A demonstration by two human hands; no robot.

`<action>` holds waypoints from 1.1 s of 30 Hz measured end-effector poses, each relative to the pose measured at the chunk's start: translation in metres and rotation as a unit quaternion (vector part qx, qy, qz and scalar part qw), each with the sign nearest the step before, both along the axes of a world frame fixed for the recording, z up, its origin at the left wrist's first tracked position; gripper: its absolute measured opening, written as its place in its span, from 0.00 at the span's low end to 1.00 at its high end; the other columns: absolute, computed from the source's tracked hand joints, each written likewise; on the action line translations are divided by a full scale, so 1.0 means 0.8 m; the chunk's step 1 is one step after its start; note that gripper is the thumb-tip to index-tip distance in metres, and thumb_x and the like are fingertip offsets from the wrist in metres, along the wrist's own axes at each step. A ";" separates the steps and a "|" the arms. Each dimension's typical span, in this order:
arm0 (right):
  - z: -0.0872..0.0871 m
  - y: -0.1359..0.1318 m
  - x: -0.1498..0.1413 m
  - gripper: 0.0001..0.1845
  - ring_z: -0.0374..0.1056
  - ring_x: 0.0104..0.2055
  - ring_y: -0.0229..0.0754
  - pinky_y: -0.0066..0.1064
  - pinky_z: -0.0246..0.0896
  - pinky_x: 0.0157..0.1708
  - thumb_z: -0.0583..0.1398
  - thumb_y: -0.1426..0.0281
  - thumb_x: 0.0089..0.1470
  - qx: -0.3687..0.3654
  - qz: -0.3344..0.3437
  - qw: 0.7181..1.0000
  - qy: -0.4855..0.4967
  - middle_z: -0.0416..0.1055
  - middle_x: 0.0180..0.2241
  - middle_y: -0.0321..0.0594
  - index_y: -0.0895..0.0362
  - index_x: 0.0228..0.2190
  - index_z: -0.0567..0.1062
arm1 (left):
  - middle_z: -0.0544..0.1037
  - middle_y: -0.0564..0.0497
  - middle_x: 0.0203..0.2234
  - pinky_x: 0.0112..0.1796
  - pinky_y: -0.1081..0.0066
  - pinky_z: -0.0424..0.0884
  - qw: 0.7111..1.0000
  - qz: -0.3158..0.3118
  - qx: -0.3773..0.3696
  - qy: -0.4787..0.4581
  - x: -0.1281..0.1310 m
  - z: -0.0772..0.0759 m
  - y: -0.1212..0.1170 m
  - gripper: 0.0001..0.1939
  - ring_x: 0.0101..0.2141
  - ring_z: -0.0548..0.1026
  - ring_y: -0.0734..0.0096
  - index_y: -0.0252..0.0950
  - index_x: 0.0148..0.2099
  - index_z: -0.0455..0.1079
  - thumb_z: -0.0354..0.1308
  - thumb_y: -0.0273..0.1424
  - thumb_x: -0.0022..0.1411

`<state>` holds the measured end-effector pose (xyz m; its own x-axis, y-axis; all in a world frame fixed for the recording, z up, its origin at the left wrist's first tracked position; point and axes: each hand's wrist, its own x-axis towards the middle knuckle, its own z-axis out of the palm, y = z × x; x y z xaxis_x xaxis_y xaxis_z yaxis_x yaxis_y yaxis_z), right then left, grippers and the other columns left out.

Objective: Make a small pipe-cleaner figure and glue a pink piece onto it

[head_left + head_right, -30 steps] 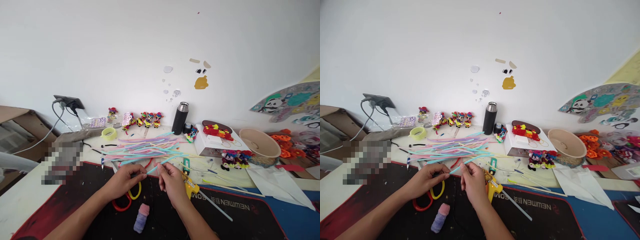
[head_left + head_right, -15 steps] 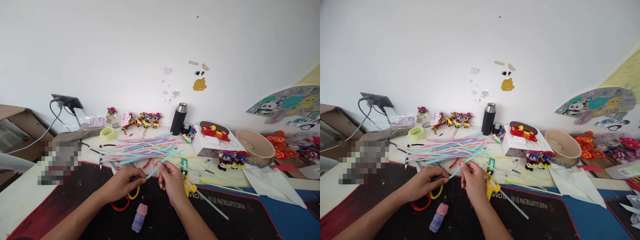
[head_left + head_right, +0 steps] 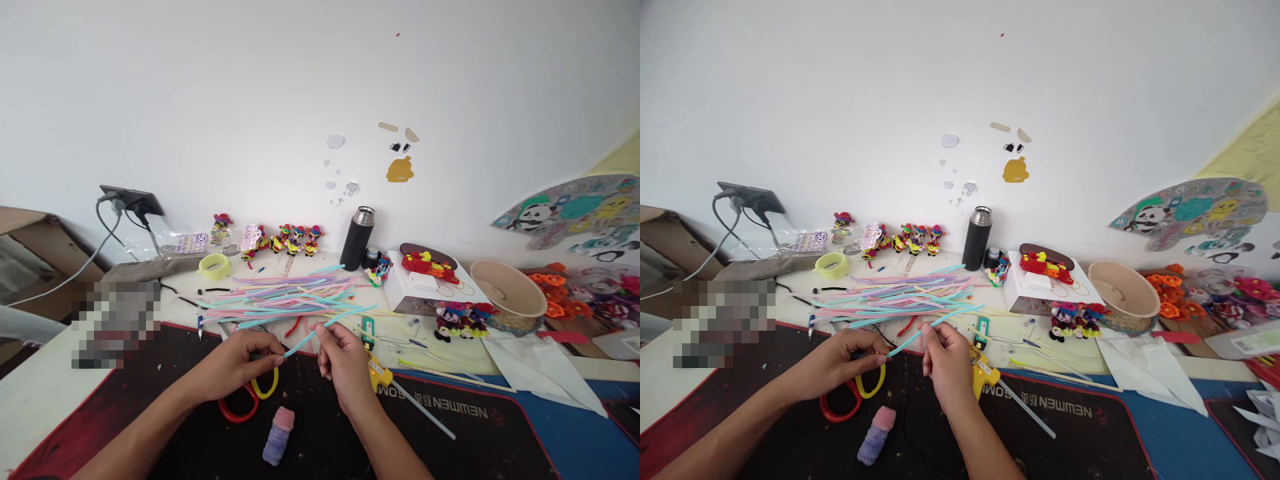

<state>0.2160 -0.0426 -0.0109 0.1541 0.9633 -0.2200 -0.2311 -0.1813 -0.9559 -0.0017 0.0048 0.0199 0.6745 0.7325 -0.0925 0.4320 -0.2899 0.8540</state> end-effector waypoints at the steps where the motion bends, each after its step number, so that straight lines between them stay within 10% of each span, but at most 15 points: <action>1: 0.000 0.000 0.000 0.27 0.54 0.14 0.32 0.24 0.42 0.15 0.67 0.44 0.52 0.000 -0.001 1.000 -0.002 0.59 0.13 0.26 0.56 0.29 0.74 | 0.79 0.50 0.30 0.33 0.75 0.68 1.000 0.002 -0.006 -0.004 -0.002 0.001 0.001 0.18 0.31 0.74 0.69 0.35 0.39 0.78 0.57 0.44 0.70; 10: -0.007 -0.002 0.002 0.28 0.56 0.15 0.33 0.25 0.46 0.16 0.65 0.44 0.56 0.022 0.004 0.999 -0.042 0.60 0.14 0.27 0.54 0.24 0.69 | 0.83 0.50 0.34 0.40 0.71 0.72 0.995 0.092 0.024 -0.022 -0.021 0.005 0.015 0.17 0.37 0.78 0.64 0.38 0.40 0.80 0.58 0.46 0.69; 33: 0.009 -0.002 0.009 0.24 0.56 0.16 0.33 0.26 0.46 0.15 0.69 0.50 0.53 0.030 -0.044 0.999 -0.009 0.62 0.14 0.28 0.54 0.23 0.70 | 0.84 0.50 0.32 0.37 0.71 0.71 0.995 0.085 0.050 0.004 -0.024 -0.005 0.025 0.19 0.34 0.79 0.65 0.37 0.39 0.80 0.60 0.48 0.67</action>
